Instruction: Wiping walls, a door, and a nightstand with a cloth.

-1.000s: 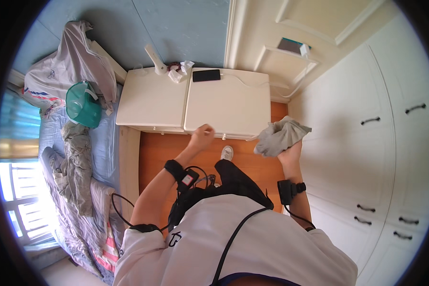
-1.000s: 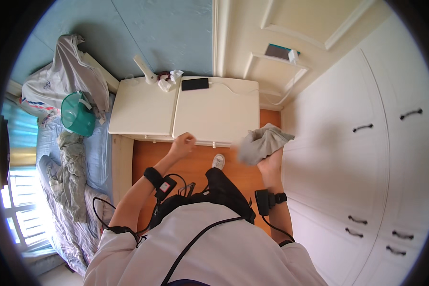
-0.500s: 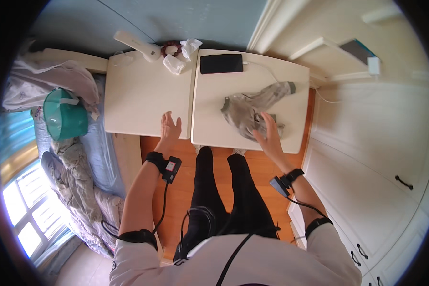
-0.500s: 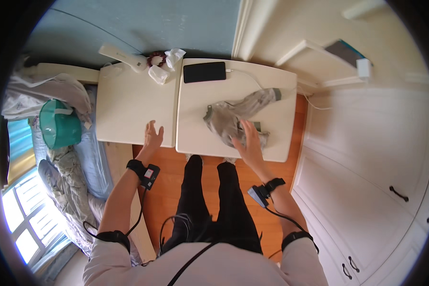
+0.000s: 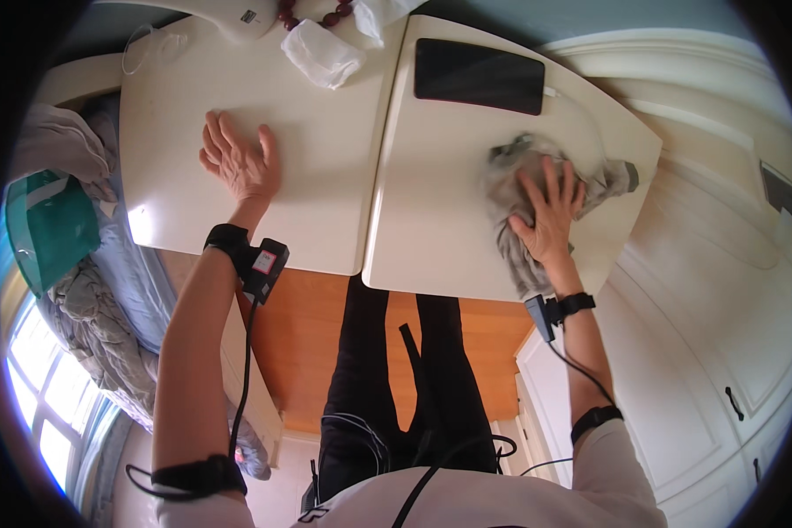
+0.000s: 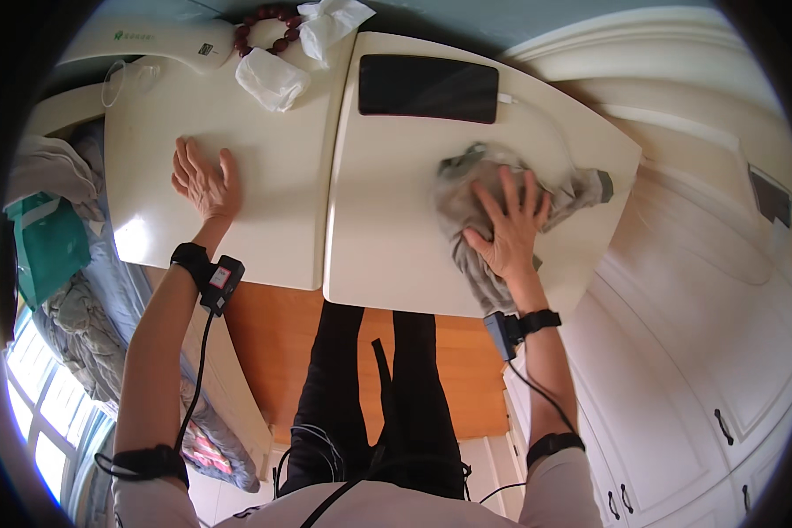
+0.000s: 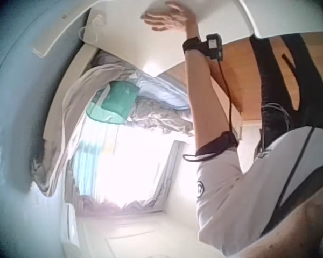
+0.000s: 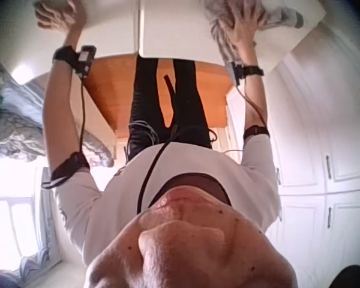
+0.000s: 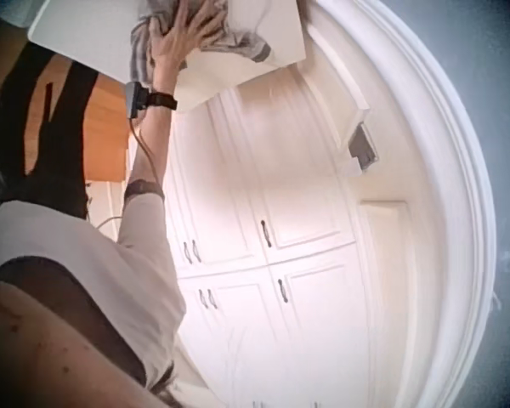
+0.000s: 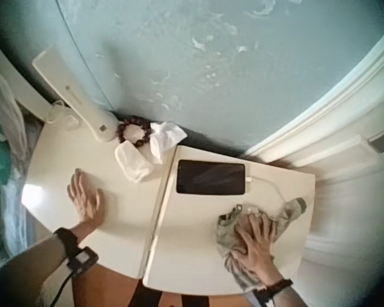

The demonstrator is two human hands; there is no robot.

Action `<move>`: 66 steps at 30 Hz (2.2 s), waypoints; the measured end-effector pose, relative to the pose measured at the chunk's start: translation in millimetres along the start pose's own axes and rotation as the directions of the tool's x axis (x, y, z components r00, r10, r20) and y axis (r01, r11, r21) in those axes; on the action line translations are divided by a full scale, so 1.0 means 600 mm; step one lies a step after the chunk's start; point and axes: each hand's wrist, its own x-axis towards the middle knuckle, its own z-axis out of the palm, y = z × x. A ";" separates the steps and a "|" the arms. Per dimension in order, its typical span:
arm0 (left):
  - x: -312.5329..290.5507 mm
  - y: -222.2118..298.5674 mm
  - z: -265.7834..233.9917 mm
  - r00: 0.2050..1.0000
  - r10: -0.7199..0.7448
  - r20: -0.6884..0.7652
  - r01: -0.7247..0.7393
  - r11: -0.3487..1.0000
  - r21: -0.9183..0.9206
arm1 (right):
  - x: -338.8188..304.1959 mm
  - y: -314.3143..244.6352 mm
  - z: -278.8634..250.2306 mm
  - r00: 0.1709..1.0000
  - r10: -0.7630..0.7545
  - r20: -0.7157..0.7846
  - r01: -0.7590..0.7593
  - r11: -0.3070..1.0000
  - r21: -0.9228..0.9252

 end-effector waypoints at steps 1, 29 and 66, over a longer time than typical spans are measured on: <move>-0.001 0.002 0.000 1.000 -0.008 0.007 0.008 1.000 0.000 | -0.002 -0.011 0.010 0.980 0.174 -0.096 -0.173 0.985 0.025; -0.001 -0.003 -0.007 1.000 -0.004 -0.024 0.005 1.000 0.028 | 0.312 -0.024 -0.107 0.988 -0.155 -0.005 0.153 0.981 -0.119; 0.001 -0.014 0.019 0.965 -0.076 -0.250 0.029 0.982 -0.186 | 0.225 -0.351 0.071 0.889 -0.458 0.003 0.444 0.864 0.237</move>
